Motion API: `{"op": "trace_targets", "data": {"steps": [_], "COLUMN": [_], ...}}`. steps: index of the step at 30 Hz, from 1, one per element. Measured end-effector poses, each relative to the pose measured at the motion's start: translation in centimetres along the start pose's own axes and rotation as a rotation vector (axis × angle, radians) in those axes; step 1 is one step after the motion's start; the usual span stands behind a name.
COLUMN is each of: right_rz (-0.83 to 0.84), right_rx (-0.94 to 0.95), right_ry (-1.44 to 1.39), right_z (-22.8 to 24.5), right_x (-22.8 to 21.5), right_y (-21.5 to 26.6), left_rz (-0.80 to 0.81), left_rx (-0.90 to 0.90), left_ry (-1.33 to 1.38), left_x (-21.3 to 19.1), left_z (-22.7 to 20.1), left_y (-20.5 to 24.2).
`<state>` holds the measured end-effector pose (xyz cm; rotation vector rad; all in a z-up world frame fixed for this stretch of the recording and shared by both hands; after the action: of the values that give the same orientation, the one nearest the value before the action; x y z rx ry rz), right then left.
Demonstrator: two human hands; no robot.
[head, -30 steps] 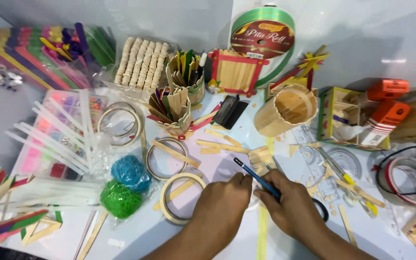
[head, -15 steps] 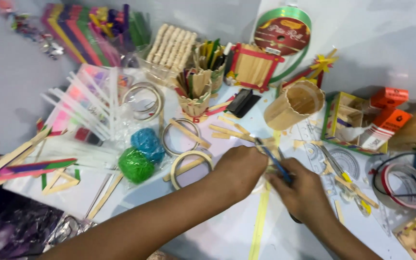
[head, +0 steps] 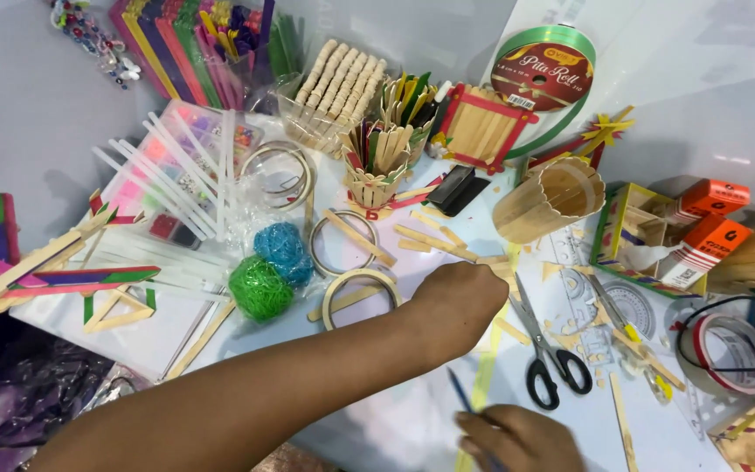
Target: Trimming small wooden sticks and pieces with scissors for a handicraft project.
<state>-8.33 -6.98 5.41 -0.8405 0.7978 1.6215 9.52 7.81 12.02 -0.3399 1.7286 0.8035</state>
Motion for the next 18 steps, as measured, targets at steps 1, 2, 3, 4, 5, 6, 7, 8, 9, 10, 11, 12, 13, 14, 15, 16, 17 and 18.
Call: {"op": "trace_targets", "data": {"steps": [1,2,3,4,5,6,7,8,9,10,11,12,13,14,15,16,17,18], "right_rz": [-0.280,-0.277,-0.292,-0.308,-0.306,-0.294,-0.287,-0.289,-0.288,-0.286,-0.287,-0.318,-0.347,-0.347,-0.353,-0.358,-0.359,-0.350], "right_rx": [-0.484,-0.483,-0.550,-0.618,-0.618,-0.628,-0.641,-0.644,-0.633,-0.623,-0.621,-0.610,-0.596,-0.591,-0.588,-0.584,-0.583,-0.558], "right_ry": [-0.068,-0.065,-0.030,0.006,0.007,0.044,0.082,0.084,0.083,0.082,0.083,0.111,0.138,0.139,0.155,0.171,0.171,0.205], "right_z": [3.3,4.4,5.5,6.7,6.9,7.2,7.5,7.4,7.3,7.2,7.5,7.7,8.0,7.8,7.6,7.5,7.3,7.1], "right_x": [-0.5,-0.8,-1.1,-1.4,-1.3,-1.2,-1.1,-0.7,-0.4,-0.1,0.0,0.0,0.1,0.3,0.6,0.8,1.2,1.5], "right_y": [-0.1,-1.0,-2.0,-2.9,-3.3,-3.7,-4.3,-4.6,-4.7,-4.9,-5.2,-5.5,-5.7,-5.8,-5.9,-6.0,-5.9,-5.9], "left_rz": [-0.029,-0.030,-0.047,-0.063,-0.063,-0.048,-0.037,-0.040,-0.046,-0.052,-0.052,-0.053,-0.052,-0.050,-0.027,-0.005,-0.005,0.018], "left_rx": [-0.003,-0.003,-0.010,-0.017,-0.017,-0.011,-0.006,-0.007,-0.006,-0.004,-0.002,-0.006,-0.008,-0.003,-0.003,-0.003,-0.001,-0.001], "left_ry": [-0.001,0.002,-0.005,-0.013,-0.011,-0.008,-0.009,-0.011,-0.021,-0.032,-0.033,-0.038,-0.043,-0.043,-0.040,-0.038,-0.038,-0.038], "left_x": [0.1,0.4,0.6,0.9,0.8,0.6,0.4,0.4,0.5,0.6,0.6,0.6,0.7,0.5,0.3,0.2,0.1,0.0], "left_z": [-0.1,-0.2,-0.2,-0.3,-0.3,-0.4,-0.3,-0.2,-0.3,-0.3,-0.3,-0.2,-0.3,-0.3,-0.3,-0.3,-0.4,-0.4], "left_y": [0.1,-0.1,-0.4,-0.6,-0.5,-0.4,-0.4,-0.5,-0.6,-0.7,-0.7,-0.7,-0.7,-0.7,-0.7,-0.6,-0.6,-0.6]}}
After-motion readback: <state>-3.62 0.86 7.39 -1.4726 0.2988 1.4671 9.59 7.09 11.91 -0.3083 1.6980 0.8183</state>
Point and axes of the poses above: each hand's wrist, its own y-axis away from the middle knuckle, its own x-axis out of the palm, z = x × y, the point moved 1 cm from there along -y, towards the middle knuckle, and after that the axes turned 15 degrees about -y, right-handed, at the moved point
